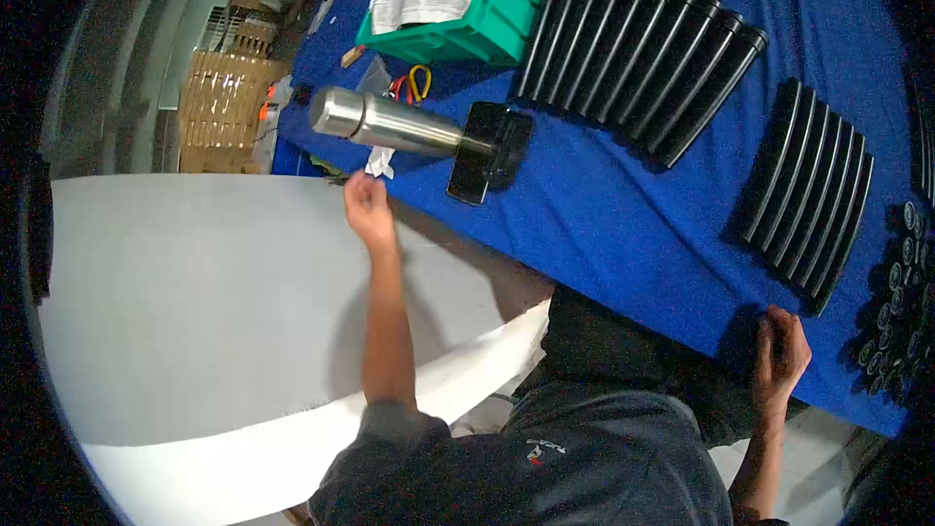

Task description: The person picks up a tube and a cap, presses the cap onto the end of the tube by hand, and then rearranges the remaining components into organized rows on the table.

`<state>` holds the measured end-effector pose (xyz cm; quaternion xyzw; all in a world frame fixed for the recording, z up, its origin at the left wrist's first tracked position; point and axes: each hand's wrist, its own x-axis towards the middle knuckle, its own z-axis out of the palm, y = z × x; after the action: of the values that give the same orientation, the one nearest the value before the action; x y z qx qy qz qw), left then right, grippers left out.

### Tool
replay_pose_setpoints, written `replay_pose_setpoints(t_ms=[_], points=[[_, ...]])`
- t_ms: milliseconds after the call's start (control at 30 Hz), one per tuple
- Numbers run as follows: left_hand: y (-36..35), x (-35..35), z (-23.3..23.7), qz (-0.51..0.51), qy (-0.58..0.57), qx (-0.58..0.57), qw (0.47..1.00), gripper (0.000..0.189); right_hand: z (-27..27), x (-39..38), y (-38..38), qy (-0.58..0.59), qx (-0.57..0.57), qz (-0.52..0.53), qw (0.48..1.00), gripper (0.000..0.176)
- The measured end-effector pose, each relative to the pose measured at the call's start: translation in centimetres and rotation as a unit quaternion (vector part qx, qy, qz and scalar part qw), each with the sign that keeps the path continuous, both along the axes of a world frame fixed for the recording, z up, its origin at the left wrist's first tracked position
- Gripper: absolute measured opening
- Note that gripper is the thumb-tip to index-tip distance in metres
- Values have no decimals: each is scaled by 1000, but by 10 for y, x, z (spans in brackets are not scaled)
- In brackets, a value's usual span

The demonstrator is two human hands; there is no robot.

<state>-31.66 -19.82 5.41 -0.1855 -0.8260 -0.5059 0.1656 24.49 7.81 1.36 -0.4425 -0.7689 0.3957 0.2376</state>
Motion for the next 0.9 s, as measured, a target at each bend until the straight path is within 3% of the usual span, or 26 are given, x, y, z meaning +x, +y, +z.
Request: replay_pose_setpoints(t_ms=[67,133,233,367,400,467,567,667,733,767,833,900], points=[[-5,-60,-19,39,115,-171,978,48,-3,1,0,16,1,-2,1000,10],[2,-84,-20,112,168,-373,906,57,-2,0,-1,30,6,0,1000,11],[11,-83,-20,112,32,-402,908,57,1,-2,1,31,25,4,999,12],[1,-95,-32,178,-5,-302,936,36,4,-4,1,26,26,-1,999,13],[-5,-95,-33,150,27,-206,967,30,5,-5,0,30,16,0,999,13],[-18,-99,-34,121,-76,-11,990,27,5,-5,0,14,25,4,1000,14],[-28,-54,1,31,-197,291,936,36,8,-10,-2,18,28,2,999,13],[-11,42,38,-78,-294,391,869,46,6,-11,-5,29,62,8,998,15],[5,102,38,-193,-417,414,786,52,18,-15,-8,27,75,32,996,20],[21,135,37,-173,-460,377,785,53,29,-26,-15,51,101,55,992,24],[50,190,18,-256,-477,324,776,56,65,-50,-30,71,38,119,990,32],[97,253,14,-270,-413,229,839,62,85,-75,-42,130,-26,177,975,47]])
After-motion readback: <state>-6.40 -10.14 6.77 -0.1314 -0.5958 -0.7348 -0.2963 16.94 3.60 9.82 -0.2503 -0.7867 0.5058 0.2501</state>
